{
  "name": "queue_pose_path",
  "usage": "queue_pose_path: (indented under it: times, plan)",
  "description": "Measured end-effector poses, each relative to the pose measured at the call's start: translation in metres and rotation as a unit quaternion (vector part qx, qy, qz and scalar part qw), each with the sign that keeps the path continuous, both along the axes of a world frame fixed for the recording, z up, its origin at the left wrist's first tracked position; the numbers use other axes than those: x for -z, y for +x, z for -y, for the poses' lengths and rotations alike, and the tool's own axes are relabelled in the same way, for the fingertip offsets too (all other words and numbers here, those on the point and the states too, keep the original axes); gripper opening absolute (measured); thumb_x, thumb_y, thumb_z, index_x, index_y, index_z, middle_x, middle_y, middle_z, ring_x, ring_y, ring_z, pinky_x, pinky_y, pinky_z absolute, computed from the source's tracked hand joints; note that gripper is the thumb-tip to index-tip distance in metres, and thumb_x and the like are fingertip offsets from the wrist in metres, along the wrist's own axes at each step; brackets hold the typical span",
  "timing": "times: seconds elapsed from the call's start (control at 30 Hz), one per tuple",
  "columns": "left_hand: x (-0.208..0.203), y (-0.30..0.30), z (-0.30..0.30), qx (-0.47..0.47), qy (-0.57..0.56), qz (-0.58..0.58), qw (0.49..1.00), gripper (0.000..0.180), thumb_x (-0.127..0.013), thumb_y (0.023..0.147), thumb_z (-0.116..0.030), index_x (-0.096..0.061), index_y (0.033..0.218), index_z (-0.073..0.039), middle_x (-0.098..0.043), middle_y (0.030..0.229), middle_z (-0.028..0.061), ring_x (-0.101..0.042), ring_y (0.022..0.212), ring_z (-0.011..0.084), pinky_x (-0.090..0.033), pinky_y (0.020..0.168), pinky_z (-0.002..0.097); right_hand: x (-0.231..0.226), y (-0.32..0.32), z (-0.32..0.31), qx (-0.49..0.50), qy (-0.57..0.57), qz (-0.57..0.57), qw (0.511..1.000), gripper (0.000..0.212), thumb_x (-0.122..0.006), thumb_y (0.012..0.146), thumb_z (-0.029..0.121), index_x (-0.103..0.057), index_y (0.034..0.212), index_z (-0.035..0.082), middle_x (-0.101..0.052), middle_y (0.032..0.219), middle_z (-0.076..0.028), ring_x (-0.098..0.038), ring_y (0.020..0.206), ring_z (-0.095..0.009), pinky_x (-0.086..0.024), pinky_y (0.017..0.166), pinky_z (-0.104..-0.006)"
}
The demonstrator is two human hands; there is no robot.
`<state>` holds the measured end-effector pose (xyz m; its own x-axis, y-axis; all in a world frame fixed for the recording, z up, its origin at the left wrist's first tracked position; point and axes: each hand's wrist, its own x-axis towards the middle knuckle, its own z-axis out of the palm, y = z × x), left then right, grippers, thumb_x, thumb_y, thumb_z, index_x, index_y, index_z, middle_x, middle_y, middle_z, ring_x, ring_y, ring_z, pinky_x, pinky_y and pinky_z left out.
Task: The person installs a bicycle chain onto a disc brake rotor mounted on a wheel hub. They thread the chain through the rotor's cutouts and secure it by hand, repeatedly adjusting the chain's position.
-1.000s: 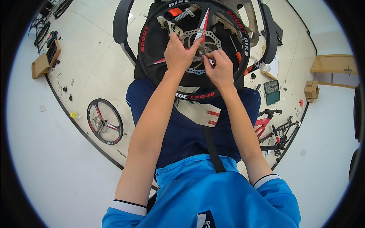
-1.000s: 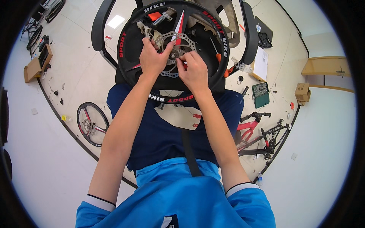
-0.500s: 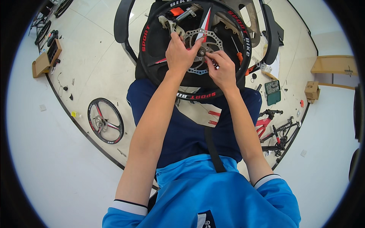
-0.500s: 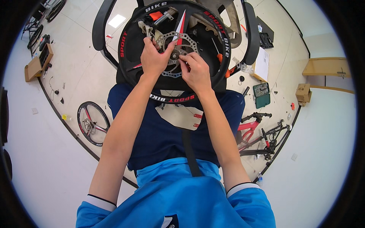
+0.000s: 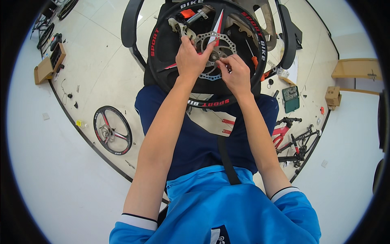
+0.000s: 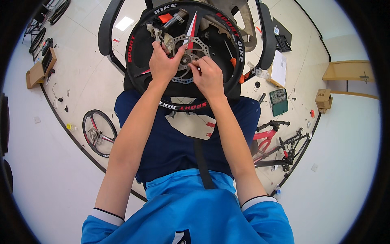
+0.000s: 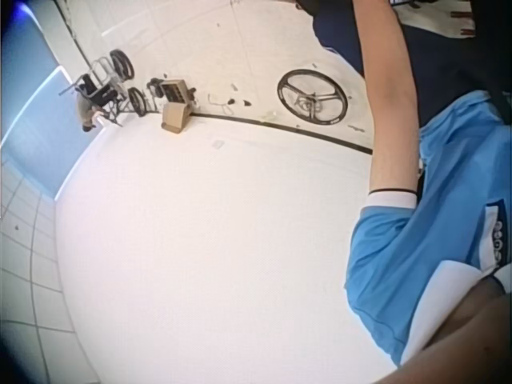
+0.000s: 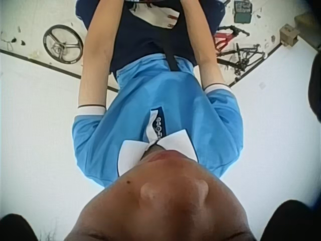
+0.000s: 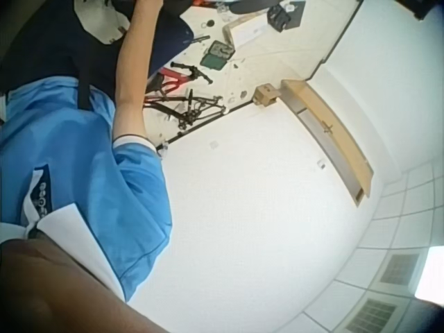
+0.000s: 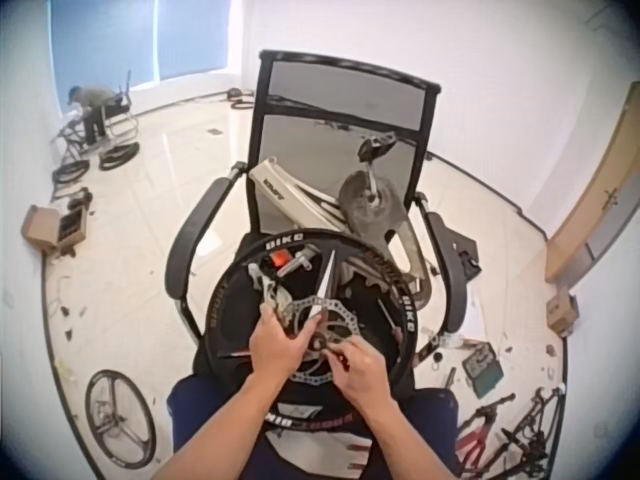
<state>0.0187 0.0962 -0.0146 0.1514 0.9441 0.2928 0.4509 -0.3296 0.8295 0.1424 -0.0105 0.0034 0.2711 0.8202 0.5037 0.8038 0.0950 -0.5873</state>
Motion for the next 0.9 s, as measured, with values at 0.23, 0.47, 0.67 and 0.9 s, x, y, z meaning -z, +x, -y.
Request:
queue_pose_path:
  times: [0.23, 0.47, 0.67, 0.9]
  plan:
    - [0.0, -0.001, 0.0, -0.004, -0.005, 0.003, 1.0, 0.068, -0.081, 0.079, -0.057, -0.045, 0.096, -0.002, -0.059, 0.079, 0.014, -0.063, 0.071, 0.0352, -0.051, 0.064, 0.0447, -0.011, -0.007, 0.0, 0.021, -0.026, -0.003, 0.999, 0.017, -0.081, 0.081, 0.009, -0.066, 0.082, 0.001, -0.064, 0.082, -0.01, -0.065, 0.068, -0.026, -0.052, 0.061, -0.036]
    - [0.001, -0.001, 0.001, -0.004, 0.005, 0.014, 1.0, 0.068, -0.081, 0.079, -0.057, -0.045, 0.096, -0.002, -0.058, 0.078, 0.0135, -0.063, 0.071, 0.0349, -0.051, 0.063, 0.0443, -0.007, -0.002, 0.003, -0.023, -0.021, -0.027, 0.999, 0.013, -0.08, 0.082, 0.008, -0.069, 0.088, 0.003, -0.064, 0.084, -0.009, -0.065, 0.069, -0.026, -0.052, 0.062, -0.0351]
    - [-0.002, 0.001, 0.004, 0.003, -0.009, 0.007, 1.0, 0.066, -0.08, 0.082, -0.055, -0.044, 0.097, -0.002, -0.059, 0.081, 0.0153, -0.063, 0.074, 0.0359, -0.051, 0.067, 0.0456, 0.001, -0.002, 0.002, 0.024, -0.009, 0.025, 0.999, 0.016, -0.081, 0.082, 0.009, -0.066, 0.082, 0.002, -0.062, 0.08, -0.01, -0.062, 0.067, -0.028, -0.05, 0.06, -0.0355]
    - [0.008, -0.023, -0.02, -0.055, 0.061, 0.145, 0.986, 0.035, -0.052, 0.105, -0.03, -0.046, 0.1, 0.003, -0.058, 0.087, 0.0192, -0.058, 0.077, 0.0374, -0.047, 0.075, 0.0448, -0.02, -0.005, 0.015, 0.039, -0.027, -0.059, 0.997, 0.02, -0.082, 0.084, 0.014, -0.066, 0.082, 0.002, -0.06, 0.073, -0.008, -0.06, 0.06, -0.021, -0.047, 0.056, -0.0325]
